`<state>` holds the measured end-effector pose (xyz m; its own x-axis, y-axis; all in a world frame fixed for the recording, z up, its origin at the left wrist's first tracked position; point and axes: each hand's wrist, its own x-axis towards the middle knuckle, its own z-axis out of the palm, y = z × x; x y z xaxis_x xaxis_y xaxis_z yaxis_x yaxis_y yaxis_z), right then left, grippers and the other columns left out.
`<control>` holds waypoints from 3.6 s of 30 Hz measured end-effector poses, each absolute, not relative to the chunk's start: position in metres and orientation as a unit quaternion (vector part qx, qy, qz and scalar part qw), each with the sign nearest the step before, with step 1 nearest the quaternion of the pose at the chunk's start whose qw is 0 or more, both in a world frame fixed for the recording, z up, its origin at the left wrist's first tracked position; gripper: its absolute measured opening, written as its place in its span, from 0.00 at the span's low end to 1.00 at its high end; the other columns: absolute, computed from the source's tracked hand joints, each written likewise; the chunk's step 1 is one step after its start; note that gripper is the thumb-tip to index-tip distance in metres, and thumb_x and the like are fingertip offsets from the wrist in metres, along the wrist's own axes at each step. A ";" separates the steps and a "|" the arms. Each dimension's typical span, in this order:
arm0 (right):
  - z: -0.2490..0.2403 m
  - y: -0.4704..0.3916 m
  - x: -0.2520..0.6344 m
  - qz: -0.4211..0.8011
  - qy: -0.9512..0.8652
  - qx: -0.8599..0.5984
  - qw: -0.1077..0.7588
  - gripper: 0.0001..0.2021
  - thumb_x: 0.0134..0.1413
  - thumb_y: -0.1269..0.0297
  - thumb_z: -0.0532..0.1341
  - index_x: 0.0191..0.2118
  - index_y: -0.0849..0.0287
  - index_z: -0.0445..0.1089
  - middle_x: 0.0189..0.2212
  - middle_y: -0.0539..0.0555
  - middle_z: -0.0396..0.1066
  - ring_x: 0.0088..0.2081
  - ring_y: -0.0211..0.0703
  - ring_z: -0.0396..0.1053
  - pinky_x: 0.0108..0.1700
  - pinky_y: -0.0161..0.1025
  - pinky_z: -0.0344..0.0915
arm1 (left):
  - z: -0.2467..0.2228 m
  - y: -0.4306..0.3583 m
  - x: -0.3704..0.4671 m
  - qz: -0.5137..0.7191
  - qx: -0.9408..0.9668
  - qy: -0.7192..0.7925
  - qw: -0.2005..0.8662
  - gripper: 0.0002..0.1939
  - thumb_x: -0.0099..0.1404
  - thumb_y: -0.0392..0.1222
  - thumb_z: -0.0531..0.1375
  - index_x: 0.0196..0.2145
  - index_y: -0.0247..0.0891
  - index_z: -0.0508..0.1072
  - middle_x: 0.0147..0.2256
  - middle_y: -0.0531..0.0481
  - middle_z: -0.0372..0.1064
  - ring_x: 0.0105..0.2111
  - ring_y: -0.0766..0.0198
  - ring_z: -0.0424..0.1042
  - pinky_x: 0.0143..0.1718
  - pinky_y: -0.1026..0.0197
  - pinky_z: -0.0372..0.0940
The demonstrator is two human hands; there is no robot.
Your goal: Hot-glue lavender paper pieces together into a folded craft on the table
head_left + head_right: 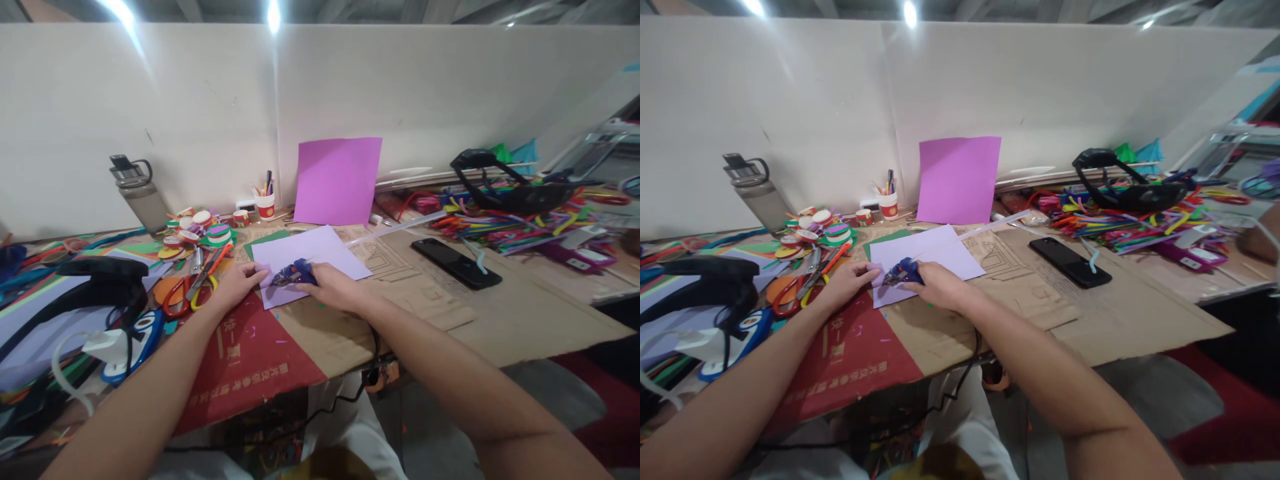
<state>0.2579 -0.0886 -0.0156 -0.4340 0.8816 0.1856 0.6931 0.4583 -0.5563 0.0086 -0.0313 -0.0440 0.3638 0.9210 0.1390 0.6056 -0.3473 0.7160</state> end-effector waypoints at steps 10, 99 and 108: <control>-0.016 -0.088 0.252 0.285 -0.808 -0.440 0.268 0.16 0.57 0.58 0.60 0.47 0.61 0.70 0.43 0.58 0.74 0.43 0.47 0.70 0.45 0.39 0.62 | -0.043 -0.032 0.010 0.272 0.778 0.486 0.292 0.24 0.59 0.62 0.56 0.36 0.38 0.77 0.34 0.50 0.76 0.36 0.59 0.71 0.40 0.61 0.63; -0.028 -0.062 0.268 0.515 -0.530 -0.496 0.456 0.11 0.48 0.57 0.62 0.27 0.61 0.70 0.14 0.48 0.62 0.17 0.33 0.56 0.21 0.32 0.49 | -0.042 -0.046 -0.001 0.237 0.919 0.275 0.154 0.08 0.61 0.37 0.60 0.37 0.39 0.78 0.37 0.48 0.76 0.38 0.63 0.73 0.44 0.59 0.66; -0.031 -0.059 0.266 0.520 -0.539 -0.477 0.460 0.11 0.50 0.58 0.61 0.26 0.62 0.71 0.16 0.50 0.65 0.18 0.33 0.60 0.22 0.31 0.55 | -0.033 -0.052 0.003 0.248 0.921 0.267 0.140 0.07 0.63 0.41 0.60 0.32 0.39 0.78 0.35 0.48 0.77 0.36 0.65 0.74 0.42 0.61 0.66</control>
<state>0.2657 -0.0590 -0.0306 -0.1212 0.9926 -0.0002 0.0367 0.0043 -0.9993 0.0026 -0.0523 -0.0334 0.7341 0.5613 0.3823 0.4222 -0.8181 0.3905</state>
